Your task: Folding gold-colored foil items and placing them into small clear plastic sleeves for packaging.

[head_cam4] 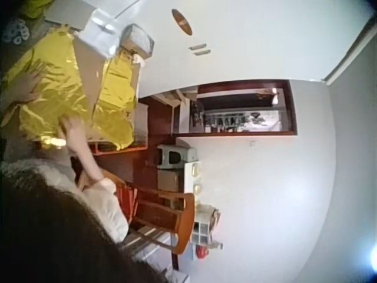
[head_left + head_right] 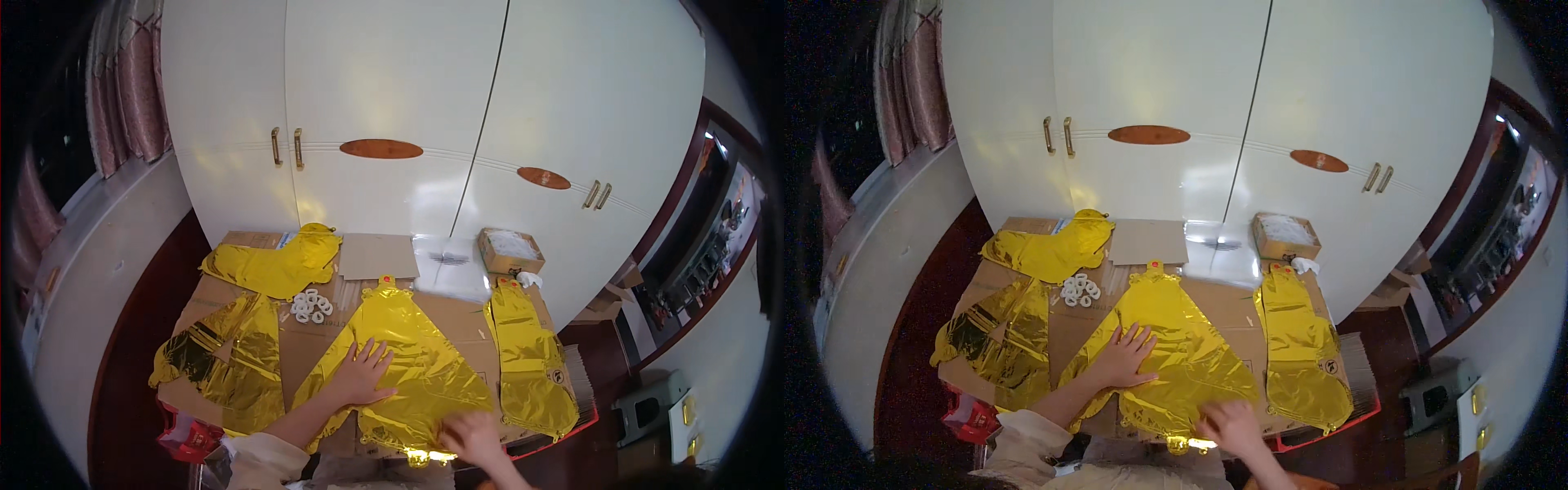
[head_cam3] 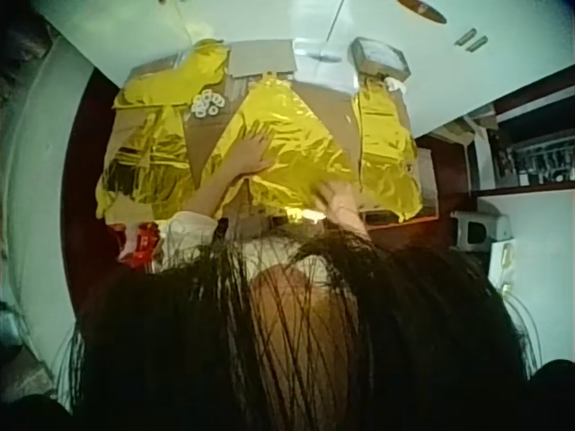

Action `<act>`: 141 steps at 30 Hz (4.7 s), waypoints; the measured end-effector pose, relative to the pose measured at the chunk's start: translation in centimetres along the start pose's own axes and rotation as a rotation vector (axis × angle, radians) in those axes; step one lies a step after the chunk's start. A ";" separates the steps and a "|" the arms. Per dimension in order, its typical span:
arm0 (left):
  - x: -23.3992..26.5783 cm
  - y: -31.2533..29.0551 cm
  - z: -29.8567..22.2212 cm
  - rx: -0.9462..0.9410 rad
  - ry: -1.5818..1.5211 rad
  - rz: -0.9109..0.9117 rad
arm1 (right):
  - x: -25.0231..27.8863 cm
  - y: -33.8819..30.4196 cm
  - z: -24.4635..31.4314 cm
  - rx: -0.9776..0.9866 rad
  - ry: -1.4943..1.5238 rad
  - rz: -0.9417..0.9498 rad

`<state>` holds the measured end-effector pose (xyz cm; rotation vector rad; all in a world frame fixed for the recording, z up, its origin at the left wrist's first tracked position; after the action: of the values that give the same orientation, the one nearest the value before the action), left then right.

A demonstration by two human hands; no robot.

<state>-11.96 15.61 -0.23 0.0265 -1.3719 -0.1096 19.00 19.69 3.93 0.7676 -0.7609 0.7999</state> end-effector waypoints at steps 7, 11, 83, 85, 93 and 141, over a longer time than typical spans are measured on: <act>-0.5 -0.1 0.0 0.013 -0.011 -0.006 | -1.6 11.2 -9.5 -0.118 -0.042 -0.080; -0.3 -0.1 0.0 0.010 -0.005 -0.011 | -3.0 15.3 -10.6 -0.174 -0.121 0.012; -0.7 6.2 -1.9 -0.130 -0.099 -0.242 | -2.3 18.7 -9.2 0.025 -0.122 0.534; -0.9 6.5 -1.5 -0.126 -0.077 -0.242 | -2.3 18.6 -9.4 0.028 -0.111 0.513; -0.9 6.5 -0.7 -0.140 -0.067 -0.124 | -2.1 13.6 -8.1 -0.004 0.002 0.129; -1.6 6.2 -0.7 -0.118 -0.066 -0.239 | -10.8 3.3 8.1 0.178 0.052 -0.044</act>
<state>-11.22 21.90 -1.41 0.0889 -1.4221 -0.3946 8.78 11.04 0.15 0.9157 -0.6299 0.8527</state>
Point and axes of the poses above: each hand's wrist, its own y-axis towards the middle knuckle, its own x-axis out of the back of the hand, z = x × y, the point moved 1 cm from there along y, towards the middle knuckle, and after that the axes turned 14 degrees about y, right-handed, at the moved point
